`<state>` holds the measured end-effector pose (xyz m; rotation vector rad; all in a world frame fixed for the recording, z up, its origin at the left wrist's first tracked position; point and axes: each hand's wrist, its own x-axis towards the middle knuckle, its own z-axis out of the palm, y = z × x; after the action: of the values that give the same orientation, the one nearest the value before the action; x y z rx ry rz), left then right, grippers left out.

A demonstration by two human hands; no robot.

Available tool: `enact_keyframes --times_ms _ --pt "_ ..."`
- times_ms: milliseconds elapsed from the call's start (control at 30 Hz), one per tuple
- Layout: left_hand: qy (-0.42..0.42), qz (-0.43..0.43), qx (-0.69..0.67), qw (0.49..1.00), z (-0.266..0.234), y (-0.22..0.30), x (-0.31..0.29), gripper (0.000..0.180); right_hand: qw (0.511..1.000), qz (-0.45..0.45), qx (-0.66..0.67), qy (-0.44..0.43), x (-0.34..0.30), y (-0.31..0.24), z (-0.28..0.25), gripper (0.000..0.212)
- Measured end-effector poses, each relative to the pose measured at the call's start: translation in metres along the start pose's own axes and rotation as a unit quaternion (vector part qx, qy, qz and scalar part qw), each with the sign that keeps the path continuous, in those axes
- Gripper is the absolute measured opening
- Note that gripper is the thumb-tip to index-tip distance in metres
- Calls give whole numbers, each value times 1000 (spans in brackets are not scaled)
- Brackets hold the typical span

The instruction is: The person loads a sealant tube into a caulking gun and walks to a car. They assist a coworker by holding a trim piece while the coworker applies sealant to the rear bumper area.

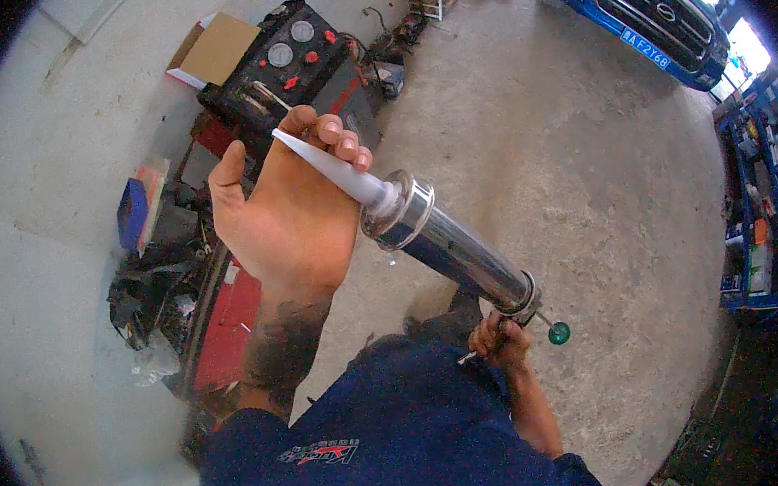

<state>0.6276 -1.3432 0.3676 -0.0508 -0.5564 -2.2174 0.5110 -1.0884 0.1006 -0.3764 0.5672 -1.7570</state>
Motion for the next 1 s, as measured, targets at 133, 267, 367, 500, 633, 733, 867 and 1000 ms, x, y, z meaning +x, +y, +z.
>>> enact_keyframes --times_ms 133,267,367,500,633,733,867,1000 --pt "6 -8 -7 1000 -2 -1 2 48 999 -4 -29 20 0 2 2 42" --pt "8 -9 -12 1000 -4 -2 2 49 1000 -2 3 0 1 1 3 39" --pt "10 -8 -7 1000 -4 -4 3 49 1000 2 -1 6 1 1 0 40" --pt "13 -12 -5 1000 -4 -6 7 50 1000 11 13 -9 2 1 -6 41" --pt "10 -20 -13 1000 -7 -7 10 50 1000 -4 21 2 4 3 -7 40" --pt "-8 -25 -3 1000 -9 -8 13 47 998 -42 6 35 4 5 -4 39" --pt "19 -22 80 996 -12 -10 22 39 997 -57 -16 50 4 1 -2 40" --pt "28 -35 91 995 -18 -15 35 34 997 -62 7 44 3 -8 -1 37"
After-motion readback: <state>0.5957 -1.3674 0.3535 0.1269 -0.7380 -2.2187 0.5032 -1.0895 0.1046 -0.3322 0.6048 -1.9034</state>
